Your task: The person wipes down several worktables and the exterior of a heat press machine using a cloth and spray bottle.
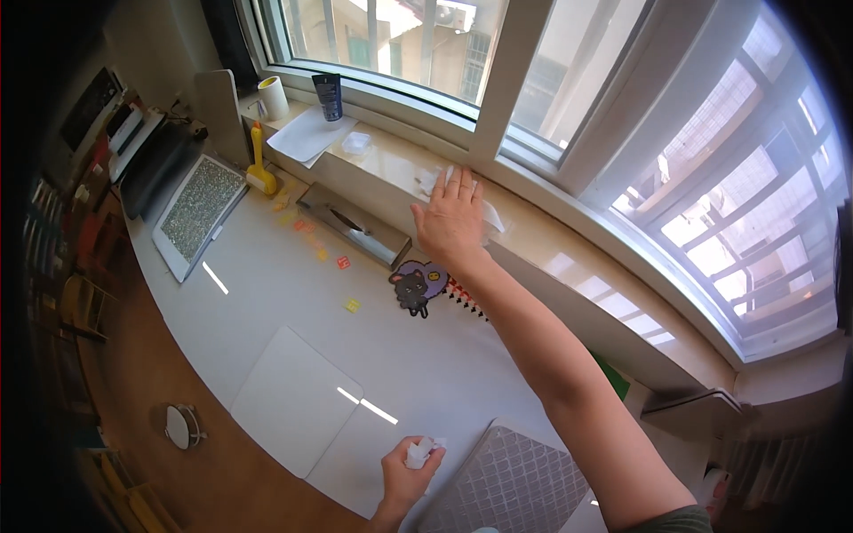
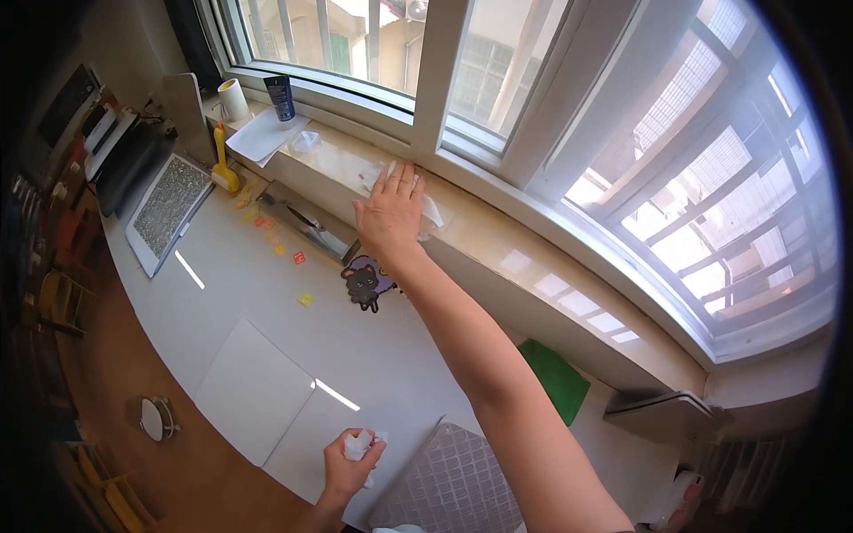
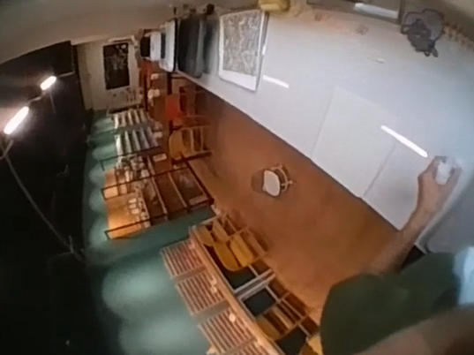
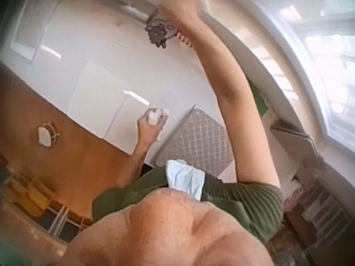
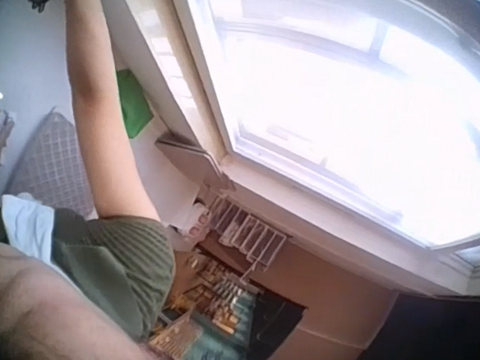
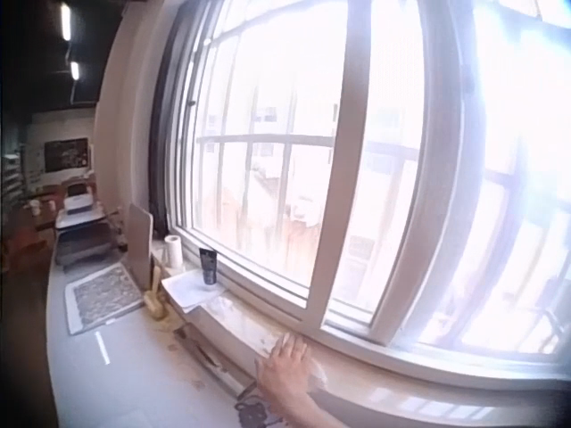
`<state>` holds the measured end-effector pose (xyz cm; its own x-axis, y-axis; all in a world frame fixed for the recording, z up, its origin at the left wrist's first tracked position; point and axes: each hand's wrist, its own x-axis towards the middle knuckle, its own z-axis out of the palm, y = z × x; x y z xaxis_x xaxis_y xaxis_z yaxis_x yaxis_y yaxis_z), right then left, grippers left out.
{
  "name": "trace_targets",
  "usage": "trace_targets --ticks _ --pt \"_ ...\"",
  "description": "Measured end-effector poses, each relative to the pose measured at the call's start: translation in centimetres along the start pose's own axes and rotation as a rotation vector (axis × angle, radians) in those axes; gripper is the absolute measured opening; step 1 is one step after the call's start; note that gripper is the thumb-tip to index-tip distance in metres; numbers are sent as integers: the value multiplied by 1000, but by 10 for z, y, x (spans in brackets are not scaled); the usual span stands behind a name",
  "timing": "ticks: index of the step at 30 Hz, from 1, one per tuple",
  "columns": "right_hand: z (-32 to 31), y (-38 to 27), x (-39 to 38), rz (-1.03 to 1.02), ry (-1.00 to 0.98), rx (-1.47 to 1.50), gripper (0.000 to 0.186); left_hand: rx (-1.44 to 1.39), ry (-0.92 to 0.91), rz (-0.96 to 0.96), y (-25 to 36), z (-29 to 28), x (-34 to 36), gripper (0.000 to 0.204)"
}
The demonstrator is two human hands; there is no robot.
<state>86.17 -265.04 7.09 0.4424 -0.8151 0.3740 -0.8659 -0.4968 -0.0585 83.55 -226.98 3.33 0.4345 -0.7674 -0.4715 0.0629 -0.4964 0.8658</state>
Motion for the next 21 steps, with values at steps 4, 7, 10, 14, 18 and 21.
trace_targets --ticks 4,7,10,14,18,21 --pt "22 -21 46 -176 6 21 64 -15 24 11 3 -5 7 20" --pt "32 -2 75 -453 -71 204 51 -83 25 71 -1 -6 9 20" --pt "19 25 63 -536 -165 358 40 -142 94 107 23 -8 20 21" --pt "-17 82 4 -542 -266 470 38 -206 114 214 84 -12 62 19" --pt "-81 172 -89 -356 -247 389 40 -88 113 516 151 14 144 19" --pt "-123 229 -163 -166 -240 301 40 187 215 809 199 35 206 27"
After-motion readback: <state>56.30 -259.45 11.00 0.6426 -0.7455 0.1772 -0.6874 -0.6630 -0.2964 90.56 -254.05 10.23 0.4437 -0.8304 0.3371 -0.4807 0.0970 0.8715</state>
